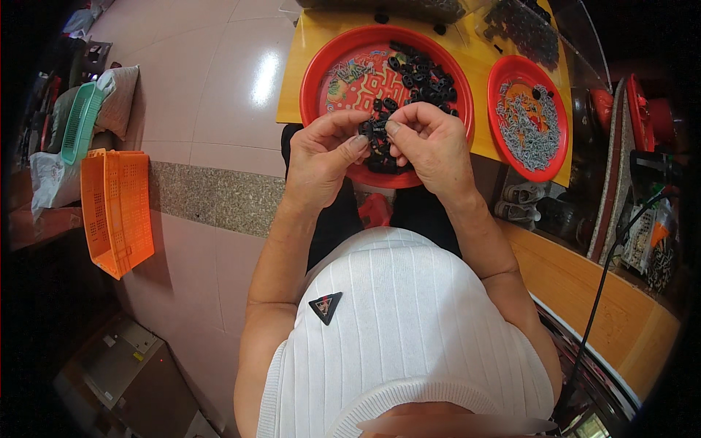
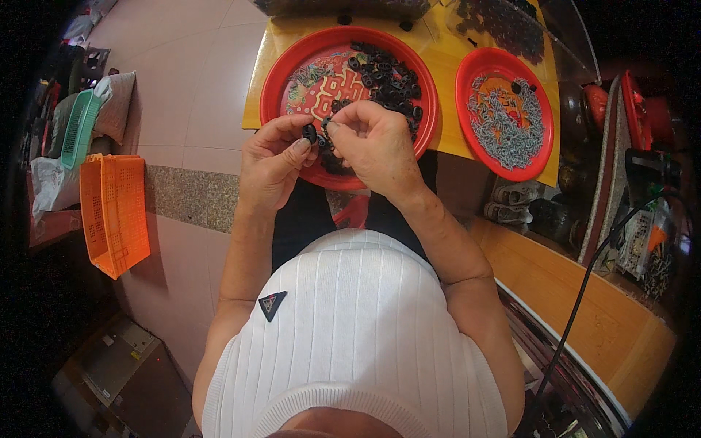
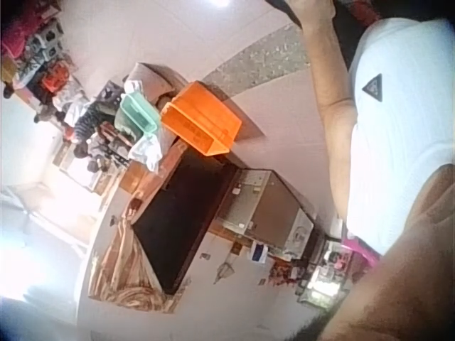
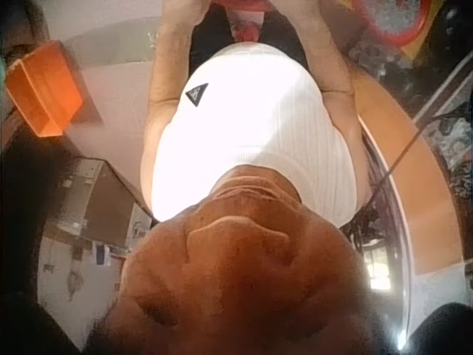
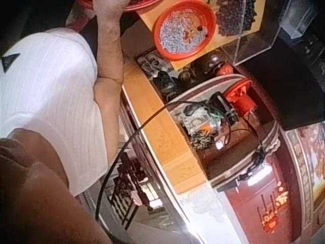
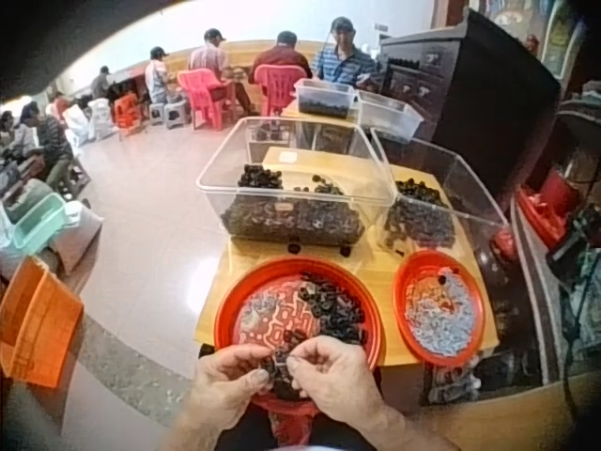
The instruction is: The person assembles small plastic fasteners by hand, repeatedly taking plastic components and pins from a tray and fitting them together.
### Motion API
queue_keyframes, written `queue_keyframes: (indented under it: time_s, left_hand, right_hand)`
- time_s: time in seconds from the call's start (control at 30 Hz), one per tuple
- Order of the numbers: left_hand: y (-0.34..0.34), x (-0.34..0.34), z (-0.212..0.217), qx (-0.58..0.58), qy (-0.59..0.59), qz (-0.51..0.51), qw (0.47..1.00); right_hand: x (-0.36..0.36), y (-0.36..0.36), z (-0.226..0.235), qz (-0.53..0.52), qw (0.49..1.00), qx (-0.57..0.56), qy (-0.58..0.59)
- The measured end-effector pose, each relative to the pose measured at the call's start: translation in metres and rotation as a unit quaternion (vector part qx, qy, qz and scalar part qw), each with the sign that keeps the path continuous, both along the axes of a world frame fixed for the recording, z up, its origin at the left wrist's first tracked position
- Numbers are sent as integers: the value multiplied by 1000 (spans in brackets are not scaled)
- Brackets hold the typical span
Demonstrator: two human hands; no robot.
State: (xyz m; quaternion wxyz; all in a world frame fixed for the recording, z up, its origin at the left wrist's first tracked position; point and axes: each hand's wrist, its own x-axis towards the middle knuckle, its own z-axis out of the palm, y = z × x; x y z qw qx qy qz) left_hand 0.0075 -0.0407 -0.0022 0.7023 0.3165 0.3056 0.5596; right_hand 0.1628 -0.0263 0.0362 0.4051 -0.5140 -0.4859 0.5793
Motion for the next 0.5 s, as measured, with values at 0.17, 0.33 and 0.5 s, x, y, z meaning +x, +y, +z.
queue_keyframes:
  time_s: [0.17,0.33,0.5]
  left_hand:
    - [-1,1,0,5,34,5,999]
    - [-1,2,1,8,44,7,999]
    - [-1,2,0,12,45,3,999]
  right_hand:
    - [-1,0,-1,-6,1000,-2,2]
    - [-1,-1,-1,-6,1000,-4,11]
    - [-1,-1,0,4,1000,2,-4]
